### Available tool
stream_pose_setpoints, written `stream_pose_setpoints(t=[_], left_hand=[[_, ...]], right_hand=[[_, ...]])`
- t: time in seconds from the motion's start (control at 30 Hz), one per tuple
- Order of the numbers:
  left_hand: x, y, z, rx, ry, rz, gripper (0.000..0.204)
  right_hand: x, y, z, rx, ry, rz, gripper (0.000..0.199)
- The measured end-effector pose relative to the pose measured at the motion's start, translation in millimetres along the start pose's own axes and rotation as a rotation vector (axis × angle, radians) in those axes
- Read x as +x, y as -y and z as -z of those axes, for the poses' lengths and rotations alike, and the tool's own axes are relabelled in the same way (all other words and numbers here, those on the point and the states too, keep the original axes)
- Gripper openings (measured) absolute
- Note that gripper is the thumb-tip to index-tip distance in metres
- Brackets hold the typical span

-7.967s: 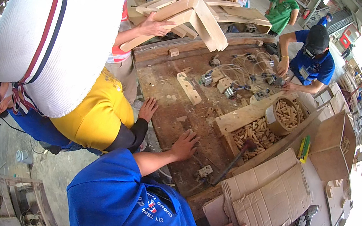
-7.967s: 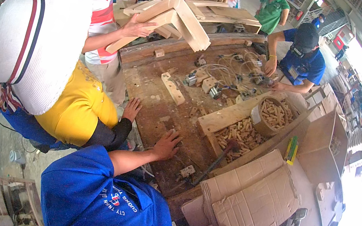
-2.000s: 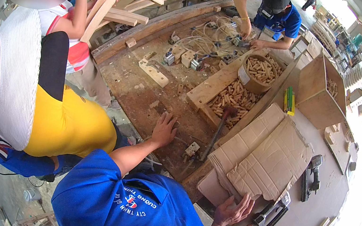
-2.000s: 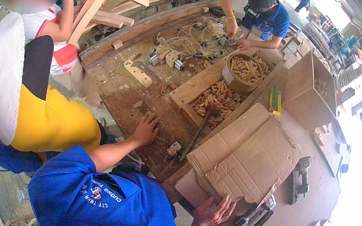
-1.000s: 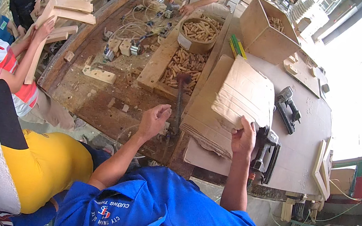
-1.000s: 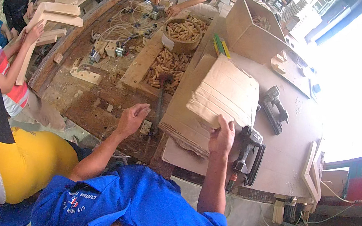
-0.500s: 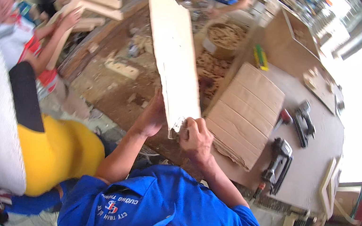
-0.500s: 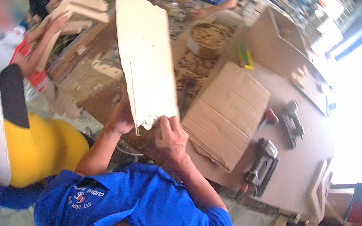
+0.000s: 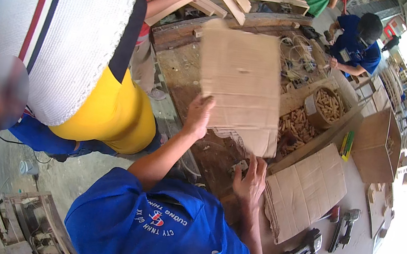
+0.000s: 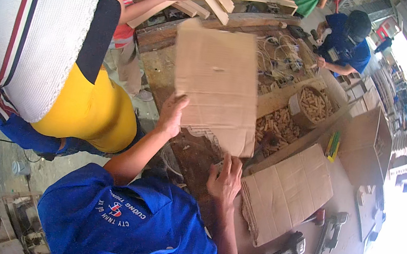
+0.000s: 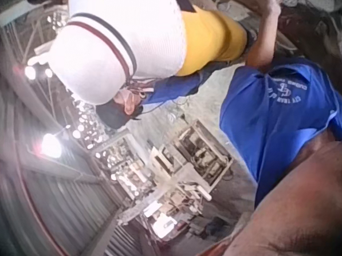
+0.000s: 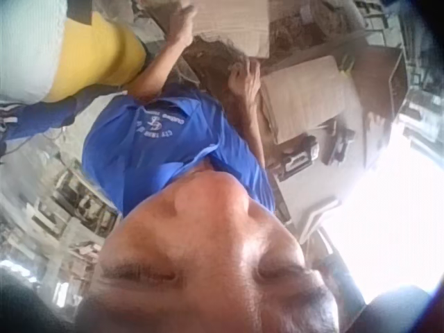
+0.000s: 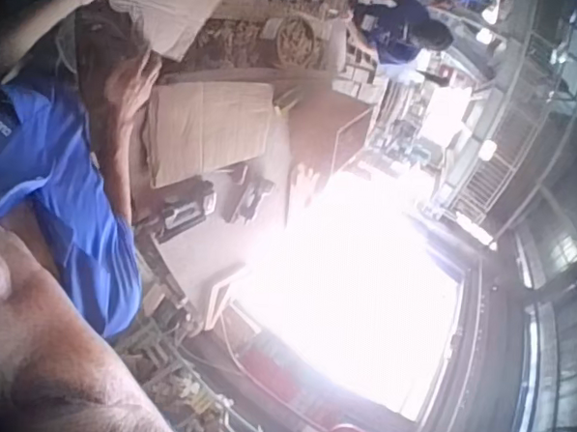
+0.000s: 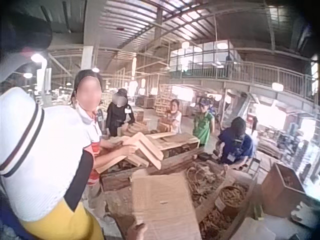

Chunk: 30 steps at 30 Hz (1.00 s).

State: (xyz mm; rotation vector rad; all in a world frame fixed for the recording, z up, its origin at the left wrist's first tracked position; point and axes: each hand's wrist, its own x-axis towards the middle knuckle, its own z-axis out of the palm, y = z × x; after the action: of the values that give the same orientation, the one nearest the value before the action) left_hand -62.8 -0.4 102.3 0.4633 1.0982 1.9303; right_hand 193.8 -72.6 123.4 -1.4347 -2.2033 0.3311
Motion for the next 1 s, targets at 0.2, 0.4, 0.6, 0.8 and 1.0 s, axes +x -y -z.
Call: stream_pose_setpoints(t=[0.2,0.4,0.6,0.8,1.0], left_hand=[[32.1,28.5,90.1,-0.080,-0.380,0.025,0.033],[28.0,43.8,119.4,0.067,-0.537,0.025,0.037],[31.0,45.5,125.0,0.420,-0.709,0.060,0.040],[48.8,45.9,118.4,0.378,-0.674,-0.047,0.038],[84.0,18.2,128.1,0.408,-0.817,0.068,0.040]], right_hand=[[-17.1,3.2,-20.6,0.126,0.239,0.017,0.054],[-24.9,5.9,-24.8,0.138,0.363,0.013,0.051],[-30.4,-4.0,-0.8,0.417,0.292,-0.156,0.044],[-57.5,-31.1,30.3,0.596,0.125,-0.412,0.036],[-79.3,-41.1,40.8,0.700,0.080,-0.483,0.034]])
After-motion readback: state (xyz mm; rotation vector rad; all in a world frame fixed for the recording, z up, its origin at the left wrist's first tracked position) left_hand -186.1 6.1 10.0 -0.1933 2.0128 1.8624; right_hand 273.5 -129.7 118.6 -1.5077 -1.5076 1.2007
